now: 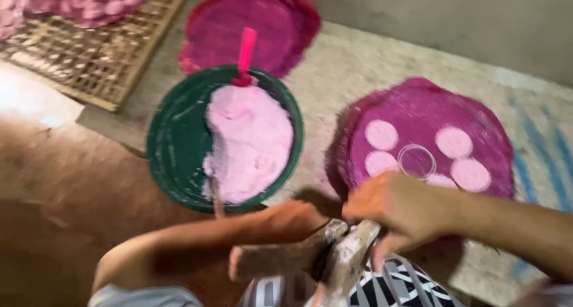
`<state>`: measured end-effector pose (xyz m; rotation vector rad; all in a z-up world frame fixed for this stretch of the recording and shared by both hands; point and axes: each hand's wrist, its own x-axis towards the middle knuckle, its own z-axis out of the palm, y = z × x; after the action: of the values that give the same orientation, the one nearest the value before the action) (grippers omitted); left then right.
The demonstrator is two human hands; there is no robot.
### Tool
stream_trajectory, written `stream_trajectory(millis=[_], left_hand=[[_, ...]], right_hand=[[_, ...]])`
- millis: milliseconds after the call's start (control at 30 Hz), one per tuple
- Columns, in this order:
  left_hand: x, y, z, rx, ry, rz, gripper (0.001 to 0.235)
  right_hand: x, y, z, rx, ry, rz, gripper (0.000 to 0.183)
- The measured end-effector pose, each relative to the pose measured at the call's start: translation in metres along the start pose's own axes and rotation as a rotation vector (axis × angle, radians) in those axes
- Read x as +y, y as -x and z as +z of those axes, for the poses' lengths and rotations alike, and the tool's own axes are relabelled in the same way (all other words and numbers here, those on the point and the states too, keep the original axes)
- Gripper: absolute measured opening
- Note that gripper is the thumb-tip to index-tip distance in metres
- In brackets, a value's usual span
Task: The person scoops pink dough from a green bucket using a wooden stick and places it into a handheld metal mold. They press the dough into the mold and release circular pieces onto a purple glittery mat, repeating the process to form multiple uniform discs.
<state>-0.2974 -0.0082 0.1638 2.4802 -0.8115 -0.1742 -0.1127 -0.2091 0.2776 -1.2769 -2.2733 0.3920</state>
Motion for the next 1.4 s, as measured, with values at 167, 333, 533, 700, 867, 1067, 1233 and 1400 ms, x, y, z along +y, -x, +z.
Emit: stream_trajectory(millis=[167,333,533,700,867,1067,1233,1400], left_hand=[[0.032,0.111,-0.021,-0.043,-0.013,-0.267,0.036],[0.011,0.184,-0.029,0.311,0.232,-0.507,0.043],[-0.043,0.223,-0.026,0.745,0.745,-0.555,0.034],[-0.063,0.219,-0.019,0.947,1.056,-0.495,0.027],[-0.109,0.248,-0.045,1.306,1.034,-0.488,0.021],[-0.157,0.262,-0.025,1.613,0.702,-0.487,0.013],[-0.166,0.246,-0.004,1.599,0.449,-0.603,0.027],[-0.170,0.233,-0.005,1.633,0.336,-0.488,0.039]], right_hand=[[-0.010,-0.072,0.027,-0.250,-0.625,0.046,0.045],[0.009,-0.114,0.035,-0.218,-0.929,0.037,0.044],[0.054,-0.151,0.000,0.085,0.186,-0.024,0.032],[0.111,-0.206,-0.032,-0.046,1.178,-0.226,0.026],[0.113,-0.258,0.021,0.238,0.731,0.494,0.040],[0.107,-0.277,0.153,-0.649,-0.257,0.610,0.030],[0.145,-0.252,0.186,-0.652,-0.091,0.582,0.028],[0.180,-0.253,0.176,-0.455,0.191,0.752,0.049]])
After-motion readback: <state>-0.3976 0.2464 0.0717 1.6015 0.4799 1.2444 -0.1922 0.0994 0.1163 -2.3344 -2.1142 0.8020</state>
